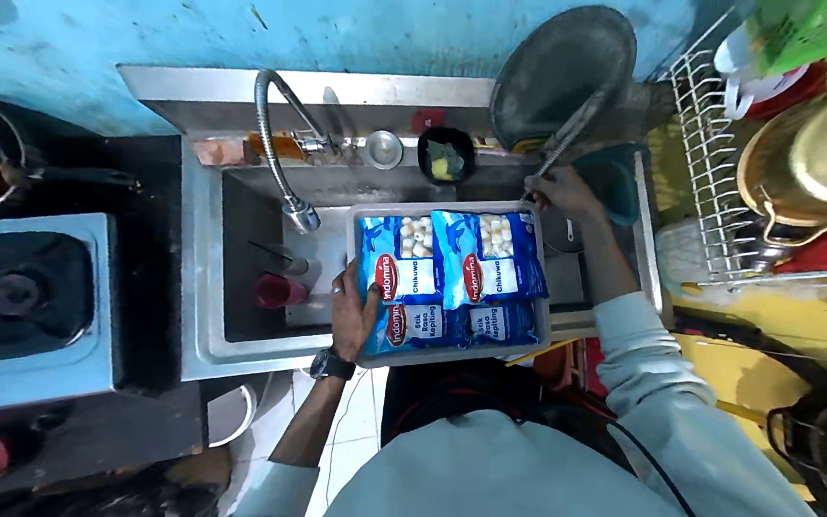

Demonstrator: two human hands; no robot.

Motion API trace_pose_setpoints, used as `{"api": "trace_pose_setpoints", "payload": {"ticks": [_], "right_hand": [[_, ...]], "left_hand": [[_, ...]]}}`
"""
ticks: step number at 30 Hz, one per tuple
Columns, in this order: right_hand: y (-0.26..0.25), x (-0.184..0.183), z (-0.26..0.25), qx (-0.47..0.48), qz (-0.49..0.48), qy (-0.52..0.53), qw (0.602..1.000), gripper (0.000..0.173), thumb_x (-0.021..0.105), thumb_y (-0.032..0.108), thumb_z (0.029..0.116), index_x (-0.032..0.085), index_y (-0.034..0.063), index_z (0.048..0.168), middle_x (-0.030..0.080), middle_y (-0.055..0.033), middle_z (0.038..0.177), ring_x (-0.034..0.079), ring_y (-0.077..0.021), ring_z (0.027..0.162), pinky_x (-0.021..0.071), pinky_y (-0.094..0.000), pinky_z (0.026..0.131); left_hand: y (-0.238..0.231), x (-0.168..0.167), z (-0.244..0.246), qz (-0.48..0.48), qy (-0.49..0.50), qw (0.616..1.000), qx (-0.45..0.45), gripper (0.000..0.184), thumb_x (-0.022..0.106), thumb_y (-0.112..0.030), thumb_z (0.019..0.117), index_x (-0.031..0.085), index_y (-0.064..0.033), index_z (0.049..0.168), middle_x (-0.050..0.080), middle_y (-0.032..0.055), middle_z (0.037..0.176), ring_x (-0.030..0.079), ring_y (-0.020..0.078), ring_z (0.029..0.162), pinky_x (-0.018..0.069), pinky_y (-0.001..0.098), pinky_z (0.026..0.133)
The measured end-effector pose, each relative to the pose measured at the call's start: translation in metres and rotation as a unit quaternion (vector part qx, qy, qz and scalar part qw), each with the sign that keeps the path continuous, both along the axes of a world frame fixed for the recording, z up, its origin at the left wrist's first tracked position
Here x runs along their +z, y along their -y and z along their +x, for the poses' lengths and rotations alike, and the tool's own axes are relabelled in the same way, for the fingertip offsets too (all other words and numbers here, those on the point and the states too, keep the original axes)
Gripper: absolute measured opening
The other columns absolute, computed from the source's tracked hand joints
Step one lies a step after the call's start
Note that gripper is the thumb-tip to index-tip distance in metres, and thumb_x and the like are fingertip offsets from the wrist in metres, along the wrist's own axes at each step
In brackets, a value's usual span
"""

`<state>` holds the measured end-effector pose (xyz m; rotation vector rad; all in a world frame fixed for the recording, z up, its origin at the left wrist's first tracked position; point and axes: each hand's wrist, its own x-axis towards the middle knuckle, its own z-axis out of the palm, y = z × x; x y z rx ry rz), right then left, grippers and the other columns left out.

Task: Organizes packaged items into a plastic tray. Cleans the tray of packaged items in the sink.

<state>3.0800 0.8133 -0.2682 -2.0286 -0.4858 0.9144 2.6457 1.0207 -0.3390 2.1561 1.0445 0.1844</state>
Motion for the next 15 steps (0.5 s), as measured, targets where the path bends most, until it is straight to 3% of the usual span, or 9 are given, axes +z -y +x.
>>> {"api": "trace_pose_setpoints", "payload": {"ticks": [7, 10, 15], "right_hand": [[-0.008, -0.003, -0.009, -0.005, -0.018, 0.04, 0.999, 0.034, 0.059, 0.035, 0.1048, 0.065, 0.0013, 0.103, 0.06, -0.0018, 0.074, 0.059, -0.0084, 0.059, 0.056, -0.0283, 0.06], [-0.009, -0.005, -0.015, -0.015, -0.042, 0.081, 0.996, 0.042, 0.057, 0.039, 0.1052, 0.066, -0.0008, 0.111, 0.064, -0.0093, 0.085, 0.061, -0.0139, 0.066, 0.0571, -0.0356, 0.068], [-0.011, -0.002, -0.028, -0.04, -0.068, 0.12, 0.99, 0.046, 0.056, 0.042, 0.105, 0.066, -0.0031, 0.112, 0.066, -0.0169, 0.093, 0.065, -0.0224, 0.075, 0.0573, -0.0452, 0.076]], "left_hand": [[-0.001, -0.001, -0.002, -0.008, 0.003, 1.0, -0.002, 0.065, 0.052, -0.044, 0.1035, 0.031, -0.021, 0.161, 0.044, 0.021, 0.153, 0.052, 0.0409, 0.133, 0.0466, 0.0645, 0.103], [0.001, 0.003, -0.003, -0.007, -0.001, 1.0, 0.003, 0.064, 0.051, -0.044, 0.1032, 0.032, -0.0241, 0.161, 0.043, 0.0198, 0.155, 0.053, 0.0405, 0.131, 0.048, 0.0646, 0.101], [0.005, 0.003, -0.006, 0.035, -0.012, 0.999, -0.009, 0.059, 0.048, -0.048, 0.1042, 0.039, -0.0269, 0.158, 0.038, 0.02, 0.159, 0.048, 0.0438, 0.135, 0.0472, 0.0646, 0.1]]}}
